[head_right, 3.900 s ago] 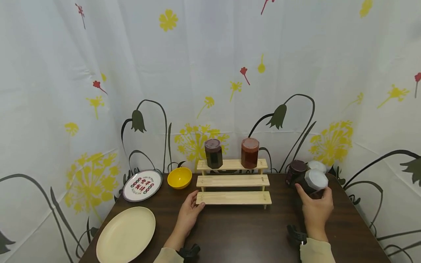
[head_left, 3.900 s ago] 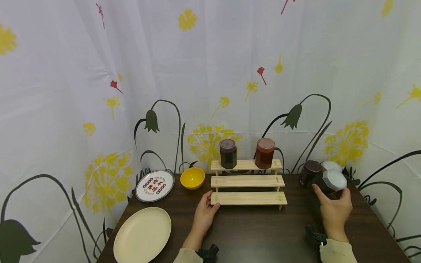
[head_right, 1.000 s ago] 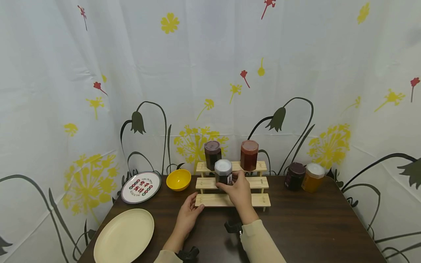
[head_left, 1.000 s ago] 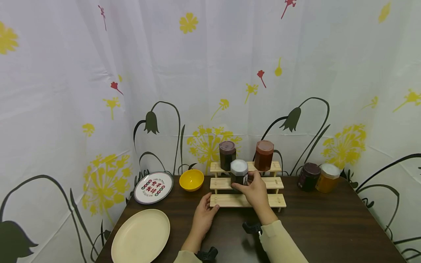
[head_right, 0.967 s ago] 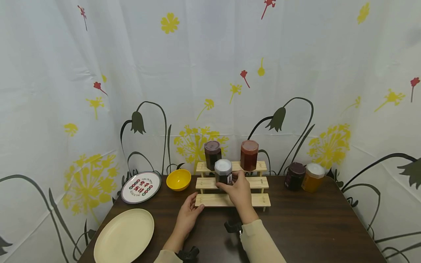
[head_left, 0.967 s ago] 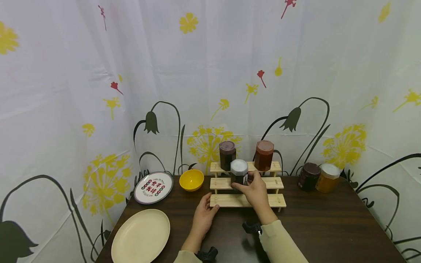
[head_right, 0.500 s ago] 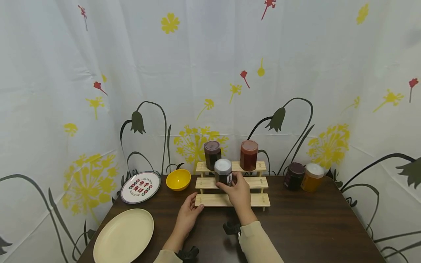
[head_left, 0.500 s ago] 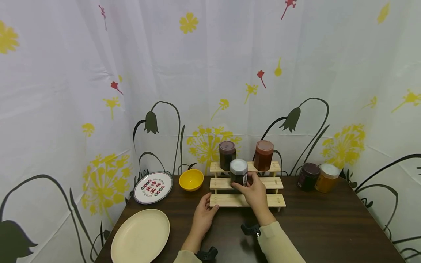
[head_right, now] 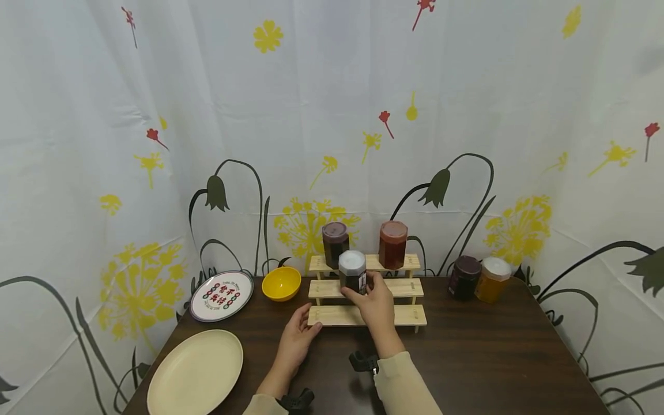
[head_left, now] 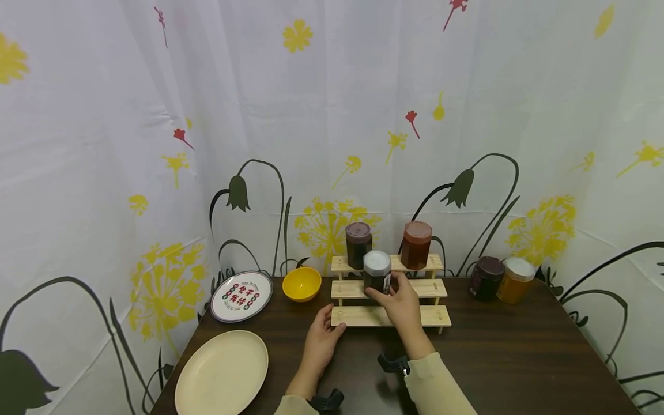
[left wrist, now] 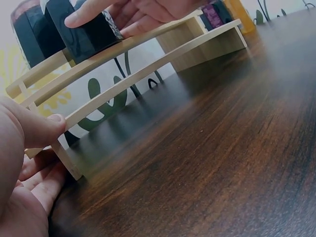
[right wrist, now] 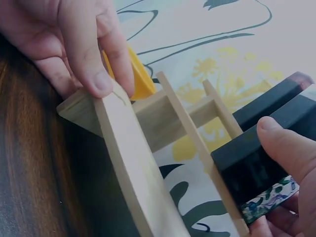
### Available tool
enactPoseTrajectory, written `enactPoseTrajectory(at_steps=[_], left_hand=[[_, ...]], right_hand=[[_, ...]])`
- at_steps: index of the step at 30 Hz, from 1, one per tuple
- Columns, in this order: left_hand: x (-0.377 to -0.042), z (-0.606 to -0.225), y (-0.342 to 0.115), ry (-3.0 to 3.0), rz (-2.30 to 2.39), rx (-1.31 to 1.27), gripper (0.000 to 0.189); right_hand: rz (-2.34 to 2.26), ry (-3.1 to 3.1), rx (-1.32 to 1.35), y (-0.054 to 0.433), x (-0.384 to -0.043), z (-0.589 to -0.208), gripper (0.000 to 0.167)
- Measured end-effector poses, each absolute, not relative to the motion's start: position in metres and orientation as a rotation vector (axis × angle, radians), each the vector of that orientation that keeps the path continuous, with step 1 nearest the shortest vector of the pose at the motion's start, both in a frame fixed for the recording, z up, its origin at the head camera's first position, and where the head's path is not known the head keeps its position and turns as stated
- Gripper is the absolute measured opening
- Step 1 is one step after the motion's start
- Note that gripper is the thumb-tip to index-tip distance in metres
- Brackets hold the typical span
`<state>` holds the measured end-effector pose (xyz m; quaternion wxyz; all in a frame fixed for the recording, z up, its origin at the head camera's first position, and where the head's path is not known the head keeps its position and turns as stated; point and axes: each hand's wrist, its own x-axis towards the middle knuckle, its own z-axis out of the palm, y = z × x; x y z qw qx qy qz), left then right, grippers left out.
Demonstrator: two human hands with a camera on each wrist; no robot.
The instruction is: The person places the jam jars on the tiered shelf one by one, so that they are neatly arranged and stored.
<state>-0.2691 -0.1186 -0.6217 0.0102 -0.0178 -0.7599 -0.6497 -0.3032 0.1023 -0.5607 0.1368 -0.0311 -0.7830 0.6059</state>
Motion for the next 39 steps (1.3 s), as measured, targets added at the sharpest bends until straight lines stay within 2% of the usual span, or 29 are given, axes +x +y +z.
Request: enactPoseTrajectory(at_steps=[8, 13, 23, 39], left_hand=[[-0.265, -0.621, -0.119, -2.365, -2.026, -0.062, 0.065], [-0.265, -0.622, -0.117, -2.394, -2.005, -0.044, 0.064], [-0.266, -0.623, -0.12, -2.378, -2.014, -0.073, 0.066], [-0.268, -0.621, -0.12, -2.379, -2.012, -0.072, 0.064]], right_hand=[[1.844, -2.213, -0.037, 0.107, -0.298, -0.561, 0.075], [1.829, -2.199, -0.041, 0.112, -0.291, -0.56, 0.071], [1.775, -2.191, -0.013, 0.131, -0.283, -0.543, 0.071], [1.439, -2.086, -0.14, 0.193, -0.266, -0.541, 0.055]])
